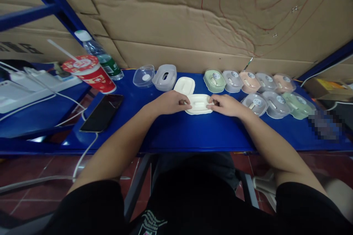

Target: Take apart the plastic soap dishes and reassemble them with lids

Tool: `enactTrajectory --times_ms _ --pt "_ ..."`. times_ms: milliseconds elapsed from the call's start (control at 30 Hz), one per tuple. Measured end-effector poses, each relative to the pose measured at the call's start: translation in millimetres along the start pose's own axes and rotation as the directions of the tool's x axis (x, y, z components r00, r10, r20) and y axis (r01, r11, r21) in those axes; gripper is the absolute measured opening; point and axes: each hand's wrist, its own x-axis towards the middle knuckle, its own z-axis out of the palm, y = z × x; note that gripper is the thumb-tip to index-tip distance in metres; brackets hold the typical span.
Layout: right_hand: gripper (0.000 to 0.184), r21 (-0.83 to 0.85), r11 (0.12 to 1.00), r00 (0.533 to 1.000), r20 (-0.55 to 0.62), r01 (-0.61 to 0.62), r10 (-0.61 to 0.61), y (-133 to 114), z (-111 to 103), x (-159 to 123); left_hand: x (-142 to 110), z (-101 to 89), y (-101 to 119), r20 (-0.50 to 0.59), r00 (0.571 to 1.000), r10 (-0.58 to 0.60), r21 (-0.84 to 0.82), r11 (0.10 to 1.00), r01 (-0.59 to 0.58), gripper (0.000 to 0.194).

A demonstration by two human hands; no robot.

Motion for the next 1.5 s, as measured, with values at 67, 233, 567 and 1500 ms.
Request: enactTrajectory --times_ms 67,233,567,1500 --pt "0.033 0.030 1.000 1.000 0.024 0.006 -0.007 0.9 -1.6 -0.1 0.3 -4.6 -2.3 -0.144 0.986 -0.078 0.039 0.996 0.084 0.034" --pt "0.039 0.151 0.988 0.992 0.117 0.024 -0.042 2.1 -10.0 -4.5 -1.2 -19.7 -13.6 -0.491 0.807 -0.328 0.174 0.871 0.459 0.042" --pt "0.040 0.247 0.969 0.982 0.174 0.028 -0.073 -14.6 -7.6 -3.5 -3.9 -23.1 -46.3 -0.471 0.789 -0.395 0.305 0.766 0.565 0.028" --pt "0.068 0.174 0.983 0.888 -0.438 -0.065 0.137 -23.7 -13.2 -6.4 -9.6 -8.7 21.3 -0.446 0.890 -0.096 0.179 0.964 0.194 0.044"
